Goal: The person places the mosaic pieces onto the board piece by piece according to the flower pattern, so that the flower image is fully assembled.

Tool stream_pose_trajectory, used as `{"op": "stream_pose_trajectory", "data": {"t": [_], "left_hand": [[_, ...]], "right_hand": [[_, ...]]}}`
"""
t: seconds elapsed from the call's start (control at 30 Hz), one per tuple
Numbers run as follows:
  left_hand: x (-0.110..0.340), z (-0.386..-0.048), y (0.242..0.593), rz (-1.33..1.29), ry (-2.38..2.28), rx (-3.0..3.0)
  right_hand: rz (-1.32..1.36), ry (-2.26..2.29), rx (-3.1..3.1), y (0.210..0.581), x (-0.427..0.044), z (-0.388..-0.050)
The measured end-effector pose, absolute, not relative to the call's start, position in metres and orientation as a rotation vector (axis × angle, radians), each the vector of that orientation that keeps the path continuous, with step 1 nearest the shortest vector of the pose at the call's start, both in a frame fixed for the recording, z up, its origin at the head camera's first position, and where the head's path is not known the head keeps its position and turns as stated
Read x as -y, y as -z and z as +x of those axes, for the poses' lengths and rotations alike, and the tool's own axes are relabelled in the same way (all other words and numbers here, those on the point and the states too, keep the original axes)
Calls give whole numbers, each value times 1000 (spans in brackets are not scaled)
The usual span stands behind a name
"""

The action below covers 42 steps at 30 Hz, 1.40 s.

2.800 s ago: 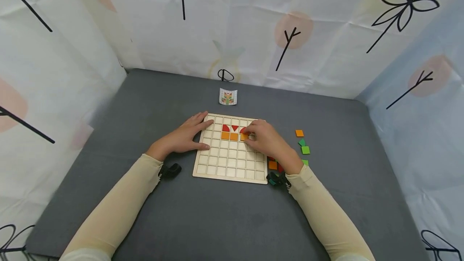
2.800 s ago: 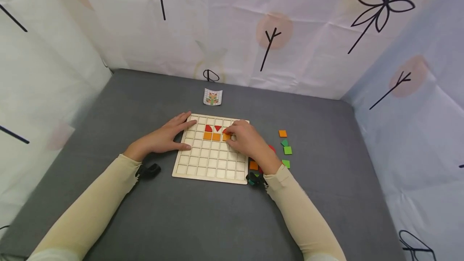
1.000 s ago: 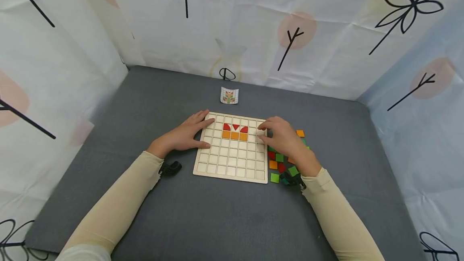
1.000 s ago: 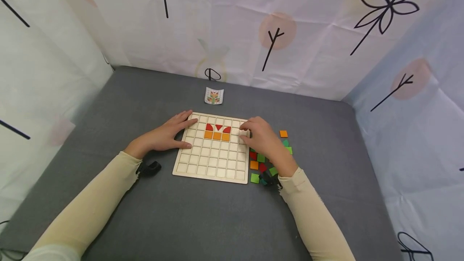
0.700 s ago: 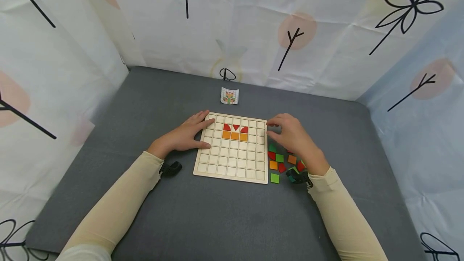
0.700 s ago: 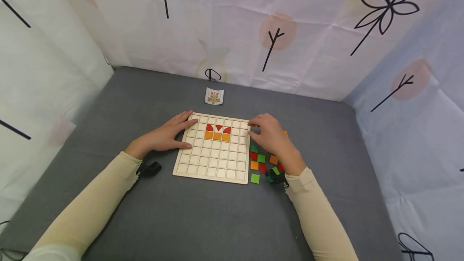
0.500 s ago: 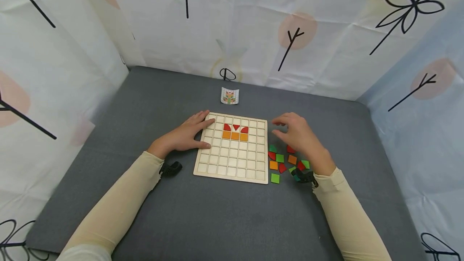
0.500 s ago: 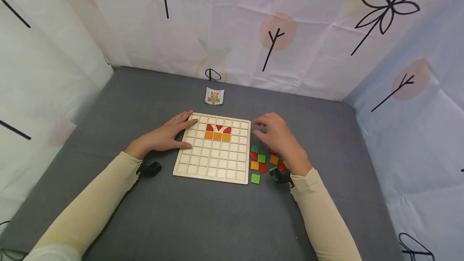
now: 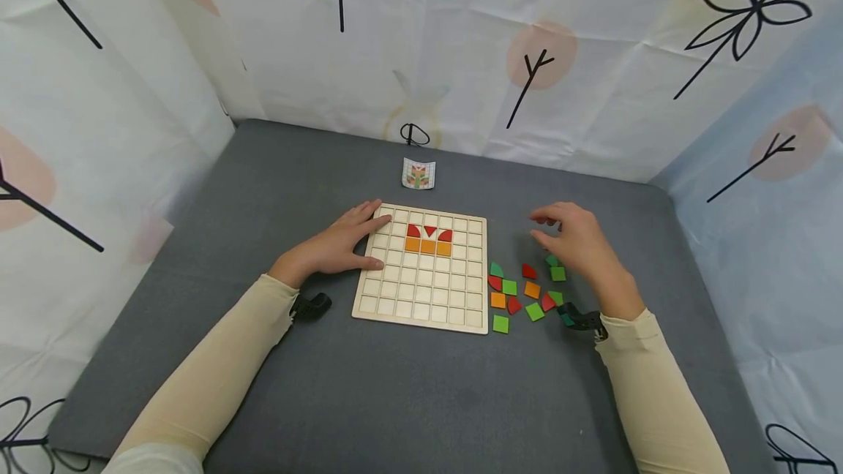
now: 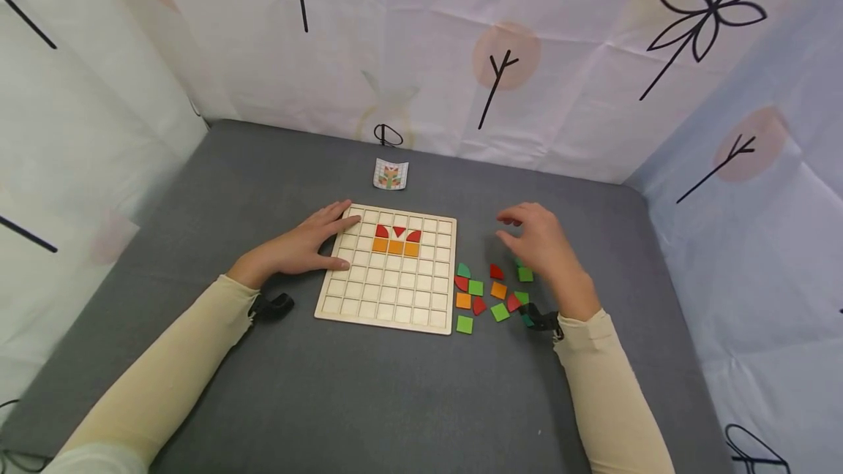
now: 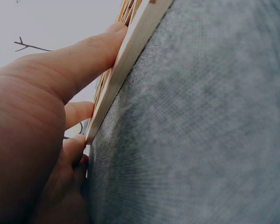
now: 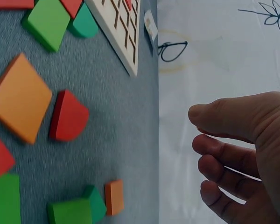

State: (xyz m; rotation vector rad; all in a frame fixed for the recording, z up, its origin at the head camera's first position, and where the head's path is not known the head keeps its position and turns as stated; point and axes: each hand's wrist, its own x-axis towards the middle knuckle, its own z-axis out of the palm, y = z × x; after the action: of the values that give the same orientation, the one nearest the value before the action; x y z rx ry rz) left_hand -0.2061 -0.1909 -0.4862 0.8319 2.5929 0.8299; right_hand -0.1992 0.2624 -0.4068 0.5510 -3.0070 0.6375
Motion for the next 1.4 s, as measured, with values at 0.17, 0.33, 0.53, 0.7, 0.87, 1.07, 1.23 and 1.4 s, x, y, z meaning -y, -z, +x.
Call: {"op": "stream_pose_trajectory", "data": {"t": [0.17, 0.33, 0.53, 0.7, 0.87, 1.07, 1.23, 1.4], "left_hand": [[190, -206, 486, 840, -822, -2599], [190, -206, 487, 843, -823, -2600], [191, -207, 488, 840, -828, -2601], [191, -206, 487, 833, -818, -2601], [190, -206, 486, 829, -818, -2601], [190, -206, 486, 827, -812, -2604], [190, -205, 485, 823, -813, -2601], [190, -205, 485, 824, -816, -2603]], "right_hand": [[493, -660, 3010, 406, -276, -198], [455, -659, 3025, 410, -288, -198], [467, -646, 3053, 414, -295, -202], [456, -649, 3107, 418, -301, -204], [442, -655, 3160, 425, -305, -206], [474, -653, 3184, 434, -309, -208], [490, -661, 3185, 437, -308, -208], [474, -665, 3186, 440, -308, -208]]}}
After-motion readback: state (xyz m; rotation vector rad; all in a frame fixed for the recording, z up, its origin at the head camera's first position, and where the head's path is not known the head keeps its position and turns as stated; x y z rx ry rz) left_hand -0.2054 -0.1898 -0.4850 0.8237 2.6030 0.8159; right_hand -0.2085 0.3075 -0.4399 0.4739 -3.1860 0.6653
